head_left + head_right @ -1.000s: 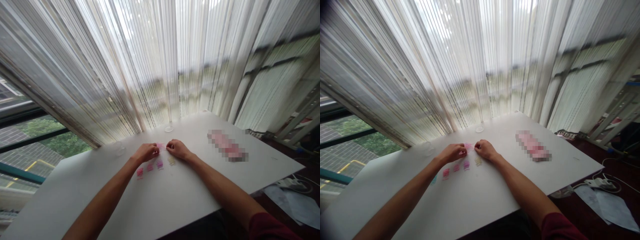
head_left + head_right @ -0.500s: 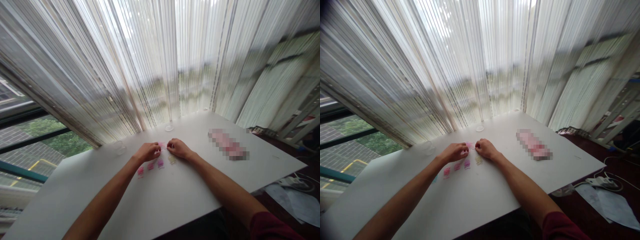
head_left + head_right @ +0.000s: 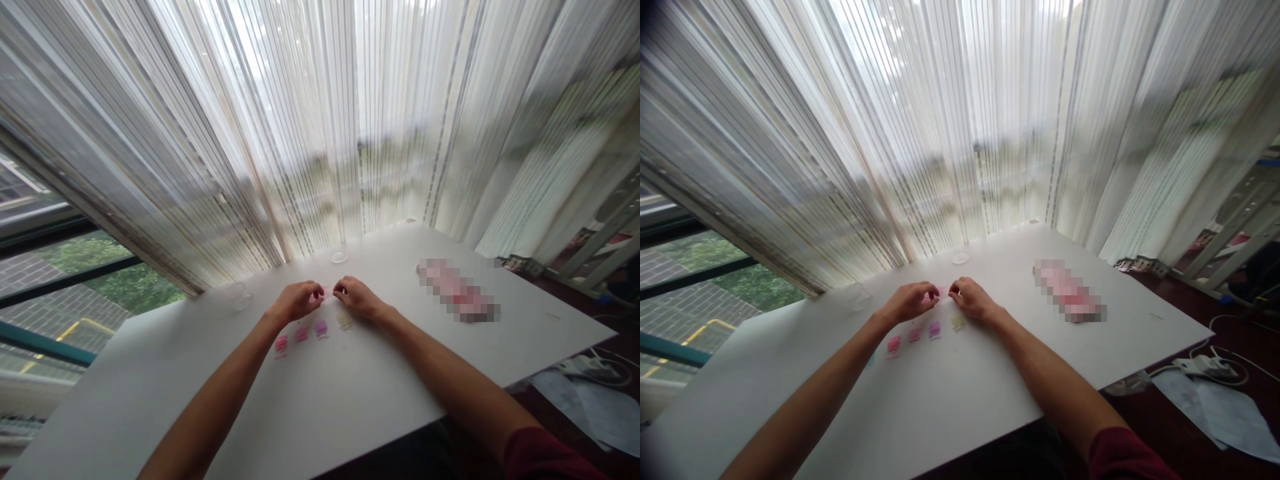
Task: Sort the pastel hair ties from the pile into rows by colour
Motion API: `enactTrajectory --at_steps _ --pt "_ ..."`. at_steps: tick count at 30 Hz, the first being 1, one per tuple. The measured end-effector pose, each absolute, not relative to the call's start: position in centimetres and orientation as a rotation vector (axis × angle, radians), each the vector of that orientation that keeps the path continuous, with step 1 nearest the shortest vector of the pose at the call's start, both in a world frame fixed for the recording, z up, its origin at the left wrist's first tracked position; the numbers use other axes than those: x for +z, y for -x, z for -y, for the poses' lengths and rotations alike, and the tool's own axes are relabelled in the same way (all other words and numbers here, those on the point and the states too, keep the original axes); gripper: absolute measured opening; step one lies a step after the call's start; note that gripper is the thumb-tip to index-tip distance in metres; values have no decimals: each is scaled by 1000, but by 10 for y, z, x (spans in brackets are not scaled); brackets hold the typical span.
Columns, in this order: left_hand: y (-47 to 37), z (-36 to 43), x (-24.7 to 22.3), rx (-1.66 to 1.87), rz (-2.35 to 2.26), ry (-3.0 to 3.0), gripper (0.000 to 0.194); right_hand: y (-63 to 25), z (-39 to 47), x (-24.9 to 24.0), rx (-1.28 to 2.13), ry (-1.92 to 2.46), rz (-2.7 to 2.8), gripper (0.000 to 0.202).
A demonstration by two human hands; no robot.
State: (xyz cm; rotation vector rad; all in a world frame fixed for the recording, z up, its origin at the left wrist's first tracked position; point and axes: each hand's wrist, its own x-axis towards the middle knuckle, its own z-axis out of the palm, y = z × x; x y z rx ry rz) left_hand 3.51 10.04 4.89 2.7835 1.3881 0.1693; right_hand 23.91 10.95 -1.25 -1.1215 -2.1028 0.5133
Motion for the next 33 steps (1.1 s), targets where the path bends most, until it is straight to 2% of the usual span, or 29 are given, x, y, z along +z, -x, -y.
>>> enactTrajectory --at_steps 3,18,33 --pt "-36 -97 45 327 -1387 -2735 21 -238 -107 -12 543 1042 2090 9" --pt "5 -34 33 977 -1400 -2405 14 -234 -89 -3 455 830 2064 11" --pt "10 -5 14 1079 -1353 -2425 10 -215 -57 6 517 574 2220 17"
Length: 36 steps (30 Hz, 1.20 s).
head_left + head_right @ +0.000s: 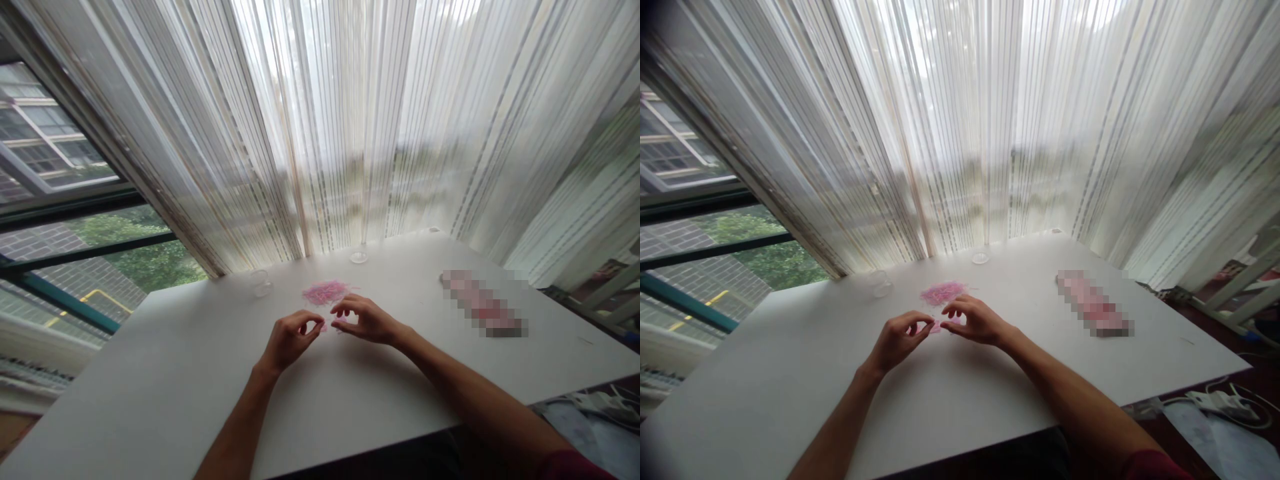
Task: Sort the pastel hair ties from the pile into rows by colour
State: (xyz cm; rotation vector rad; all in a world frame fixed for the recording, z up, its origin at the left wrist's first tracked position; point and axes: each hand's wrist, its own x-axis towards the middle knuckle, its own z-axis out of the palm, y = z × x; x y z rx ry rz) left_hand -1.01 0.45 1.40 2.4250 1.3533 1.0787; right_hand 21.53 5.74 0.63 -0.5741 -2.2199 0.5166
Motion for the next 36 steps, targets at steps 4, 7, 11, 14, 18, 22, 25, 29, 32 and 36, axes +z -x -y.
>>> enactTrajectory --at_steps 4,7,11,14,18,22,25,29,32,36 --pt "4 -2 12 1072 -1324 -2460 12 -211 -54 5 522 555 2248 12" --pt "4 -3 10 1084 -1348 -2442 14 -212 -54 5 524 562 2240 11" --pt "5 -4 8 1062 -1395 -2431 15 -212 -55 4 527 566 2227 8" --pt "5 -3 9 1046 -1405 -2442 12 -211 -54 3 541 550 2215 10" --pt "4 -2 11 1039 -1408 -2455 12 -210 -54 1 555 540 2215 11" --pt "3 -1 12 1049 -1429 -2454 12 -210 -53 2 543 561 2224 7" --pt "3 -1 11 1047 -1435 -2456 13 -211 -54 2 530 577 2232 7" --pt "3 -1 11 1040 -1427 -2471 15 -210 -55 1 523 588 2236 8" --pt "2 -1 11 1034 -1423 -2468 15 -209 -54 0 539 567 2221 9" --pt "0 0 11 1037 -1405 -2467 13 -208 -53 1 534 558 2222 9"
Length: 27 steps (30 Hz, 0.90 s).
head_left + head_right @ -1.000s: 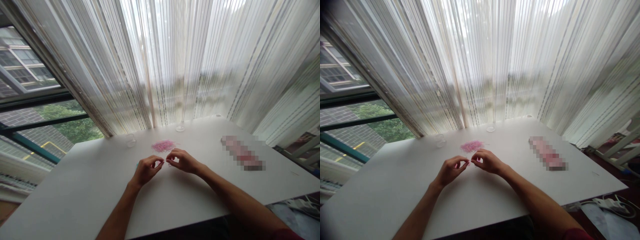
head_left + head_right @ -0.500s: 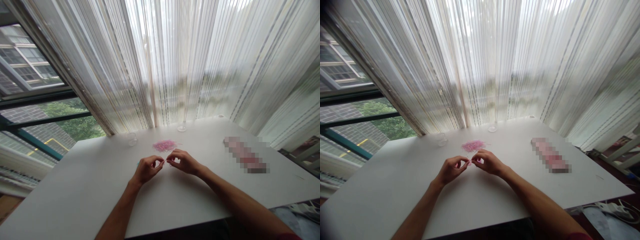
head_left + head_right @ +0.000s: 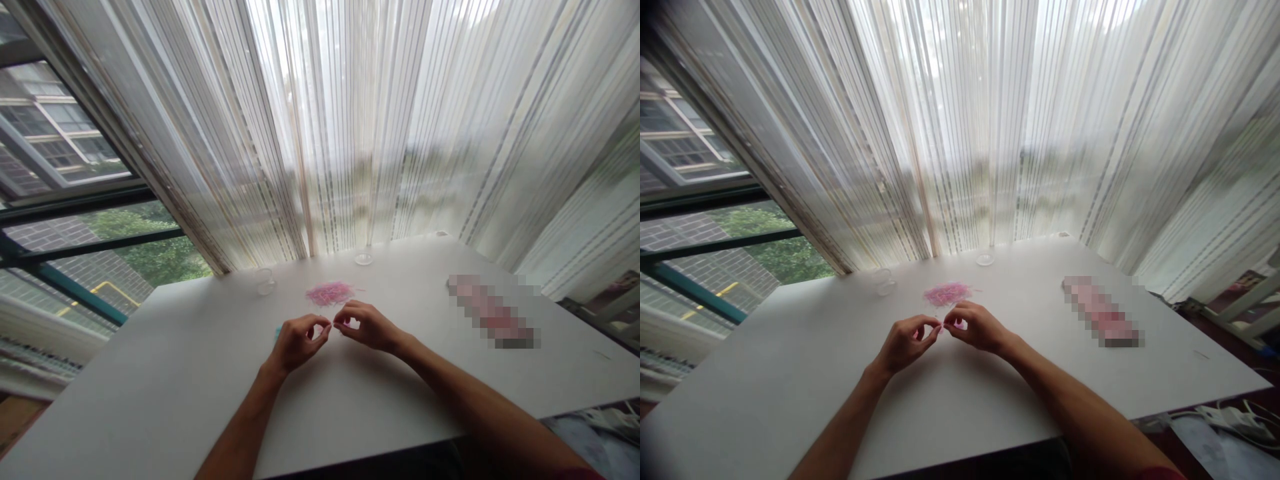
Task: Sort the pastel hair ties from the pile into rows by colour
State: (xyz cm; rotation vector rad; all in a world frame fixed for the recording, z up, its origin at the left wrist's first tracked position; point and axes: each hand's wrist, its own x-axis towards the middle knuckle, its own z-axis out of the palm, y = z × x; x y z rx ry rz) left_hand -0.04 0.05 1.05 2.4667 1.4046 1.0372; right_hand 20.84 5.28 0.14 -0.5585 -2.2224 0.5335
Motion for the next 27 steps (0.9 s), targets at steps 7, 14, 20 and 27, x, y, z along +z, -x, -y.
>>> enactTrajectory --at_steps 7,14,20,27 --pt "0 0 10 1045 -1417 -2473 12 -209 -51 5 551 540 2197 8" --pt "-1 0 11 1053 -1407 -2466 14 -208 -52 4 557 565 2210 4" --pt "-1 0 9 1048 -1404 -2450 14 -208 -51 5 576 558 2187 3" --pt "-1 -1 10 1044 -1414 -2457 11 -209 -50 5 613 551 2174 4"
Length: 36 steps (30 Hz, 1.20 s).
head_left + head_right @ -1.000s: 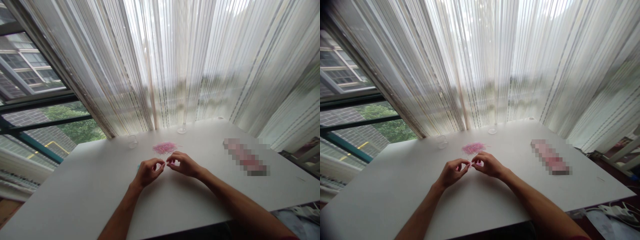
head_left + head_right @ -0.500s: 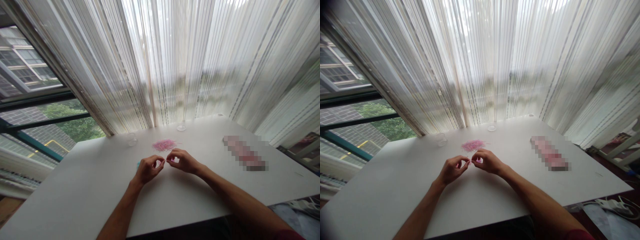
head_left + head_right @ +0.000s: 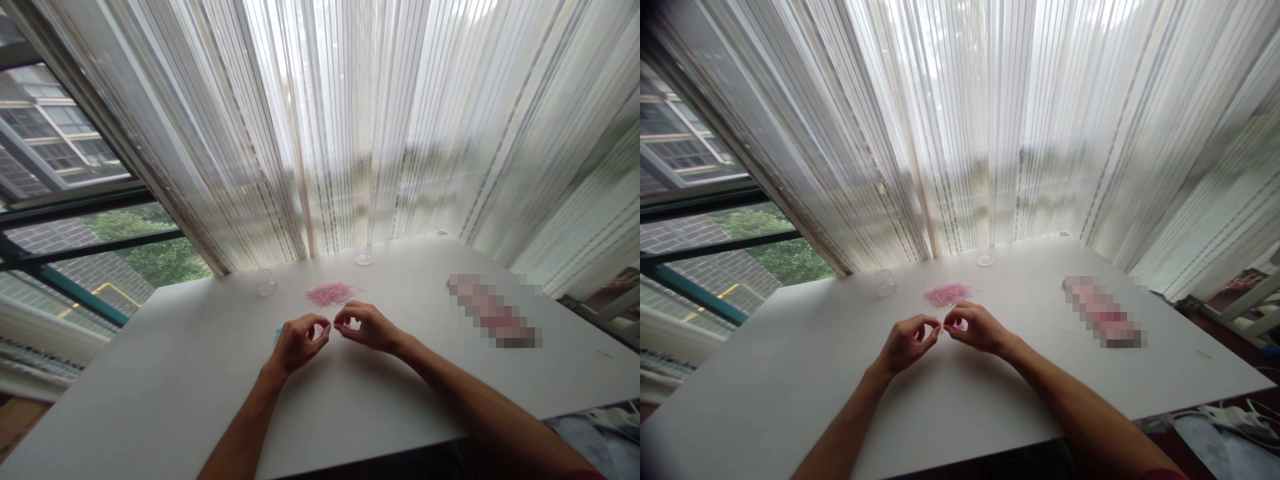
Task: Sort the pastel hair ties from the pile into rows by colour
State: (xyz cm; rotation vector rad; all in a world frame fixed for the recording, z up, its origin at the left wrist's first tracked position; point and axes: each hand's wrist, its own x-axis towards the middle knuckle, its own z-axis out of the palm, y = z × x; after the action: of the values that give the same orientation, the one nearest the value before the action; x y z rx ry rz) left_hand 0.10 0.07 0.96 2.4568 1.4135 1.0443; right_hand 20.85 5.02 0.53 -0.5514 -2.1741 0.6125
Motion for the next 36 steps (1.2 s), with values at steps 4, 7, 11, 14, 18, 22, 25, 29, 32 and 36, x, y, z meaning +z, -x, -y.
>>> enactTrajectory --at_steps 4,7,11,14,18,22,25,29,32,36 --pt "-2 0 10 1061 -1451 -2442 11 -208 -51 5 614 572 2169 3" --pt "-1 -1 10 1065 -1462 -2431 12 -208 -51 5 620 590 2182 3" --pt "10 -5 11 1128 -1514 -2400 13 -210 -52 5 607 590 2192 5" --pt "24 -12 12 1296 -1634 -2279 15 -214 -54 5 572 608 2186 6" --pt "32 -17 13 1423 -1657 -2095 21 -216 -56 5 531 631 2174 6" --pt "19 -12 13 1341 -1549 -2130 20 -213 -55 5 533 632 2130 11" --pt "7 -7 10 1238 -1456 -2220 17 -210 -53 7 551 607 2111 16" --pt "-1 -5 6 1157 -1394 -2286 15 -210 -51 9 557 585 2145 7" --pt "-1 -5 5 1144 -1404 -2271 15 -210 -51 7 547 576 2152 6" --pt "6 -6 9 1104 -1431 -2249 17 -209 -53 6 537 569 2155 6"
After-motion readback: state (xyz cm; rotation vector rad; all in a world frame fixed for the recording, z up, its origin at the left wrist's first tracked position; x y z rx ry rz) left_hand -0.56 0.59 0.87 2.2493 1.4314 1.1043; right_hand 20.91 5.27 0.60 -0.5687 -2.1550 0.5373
